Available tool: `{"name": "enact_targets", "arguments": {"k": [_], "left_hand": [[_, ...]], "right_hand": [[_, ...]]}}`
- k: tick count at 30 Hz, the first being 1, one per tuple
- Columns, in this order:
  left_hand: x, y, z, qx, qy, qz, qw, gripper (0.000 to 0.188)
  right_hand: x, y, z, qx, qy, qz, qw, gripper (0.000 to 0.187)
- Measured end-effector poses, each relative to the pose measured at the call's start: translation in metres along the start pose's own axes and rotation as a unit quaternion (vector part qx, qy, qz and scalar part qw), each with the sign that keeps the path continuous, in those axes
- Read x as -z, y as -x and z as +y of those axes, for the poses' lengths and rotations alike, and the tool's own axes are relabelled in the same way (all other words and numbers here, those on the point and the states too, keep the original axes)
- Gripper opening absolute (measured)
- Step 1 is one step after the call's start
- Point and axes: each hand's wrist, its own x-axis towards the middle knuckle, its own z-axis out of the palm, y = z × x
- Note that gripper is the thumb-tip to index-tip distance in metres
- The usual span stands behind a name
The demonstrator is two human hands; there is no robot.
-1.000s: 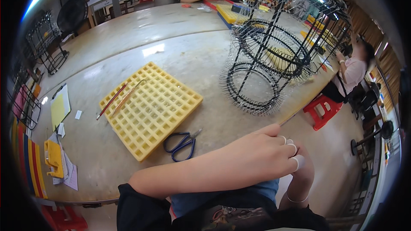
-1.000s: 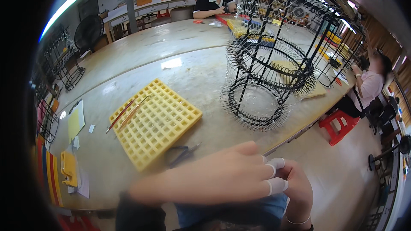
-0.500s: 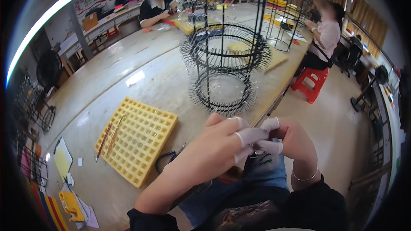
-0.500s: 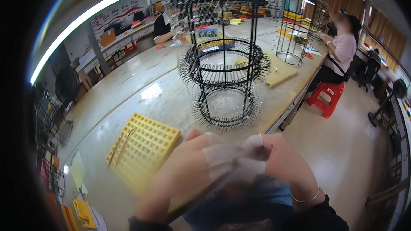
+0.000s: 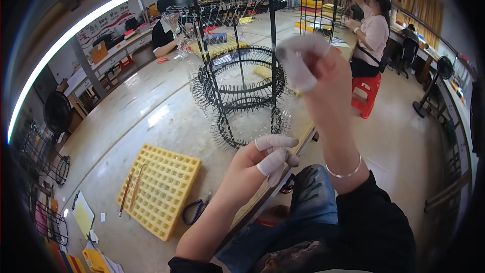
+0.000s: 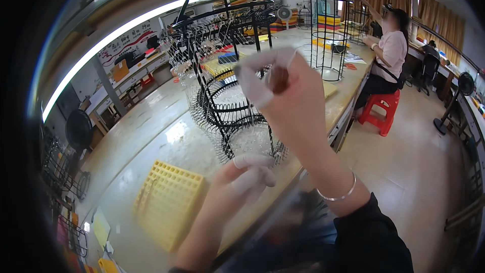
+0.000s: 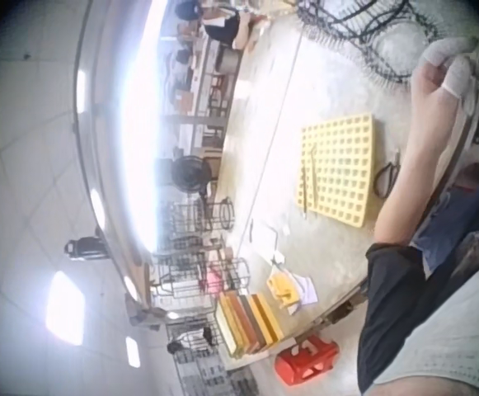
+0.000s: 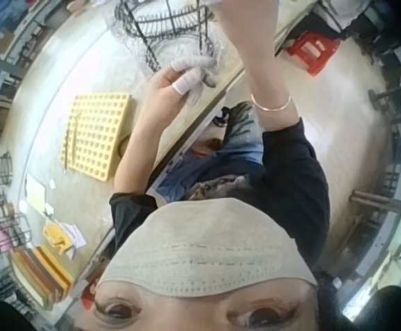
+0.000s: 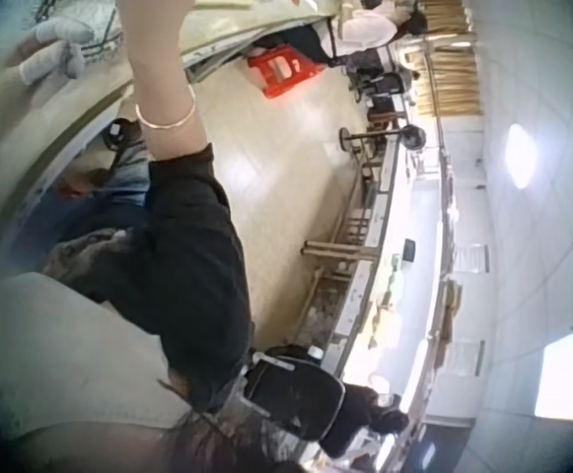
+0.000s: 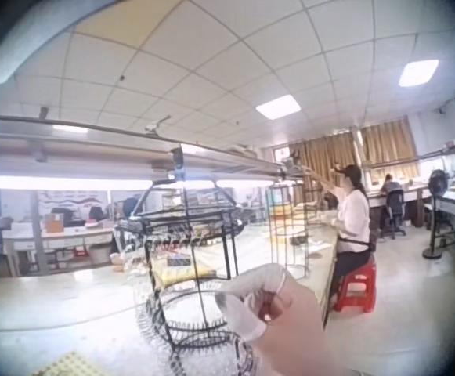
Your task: The person assembles a decorative wire frame by attaching small clear beads to the structure. They pick up beads from a yellow tray, thread them onto the wire, and secure them using a pair of scissors. The process is repeated for multiple beads throughout the clip.
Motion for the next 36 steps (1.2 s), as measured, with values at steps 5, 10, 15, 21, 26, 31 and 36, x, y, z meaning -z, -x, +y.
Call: {"name": "enact_targets", "arguments": {"k": [5,10,15,21,26,31,36], "left_hand": [[-0.009,-0.025,-0.005,-0.051,0.034,0.058,0.996,0.029],[-0.008,-0.023,0.0,-0.085,-0.037,0.1,0.991,0.029],[-0.006,-0.019,0.0,-0.115,-0.069,0.111,0.985,0.031],[0.002,-0.016,0.005,-0.119,-0.1,0.107,0.982,0.033],[0.007,-0.018,0.002,-0.148,-0.14,0.2,0.958,0.025],[0.029,-0.021,0.007,-0.168,-0.212,0.269,0.924,0.009],[0.048,-0.027,0.001,-0.255,-0.374,0.373,0.81,0.008]], "right_hand": [[-0.012,-0.058,0.017,0.259,0.156,0.179,0.936,0.01],[-0.019,-0.075,0.025,0.314,0.161,0.196,0.915,0.01],[-0.025,-0.08,0.028,0.326,0.177,0.201,0.907,0.011],[-0.027,-0.075,0.028,0.281,0.158,0.187,0.928,0.012],[-0.035,-0.063,0.032,0.049,-0.009,0.14,0.989,0.02],[-0.04,-0.042,0.022,-0.055,-0.098,0.109,0.988,0.018],[-0.026,0.0,0.069,0.097,0.07,-0.024,0.993,0.011]]}}
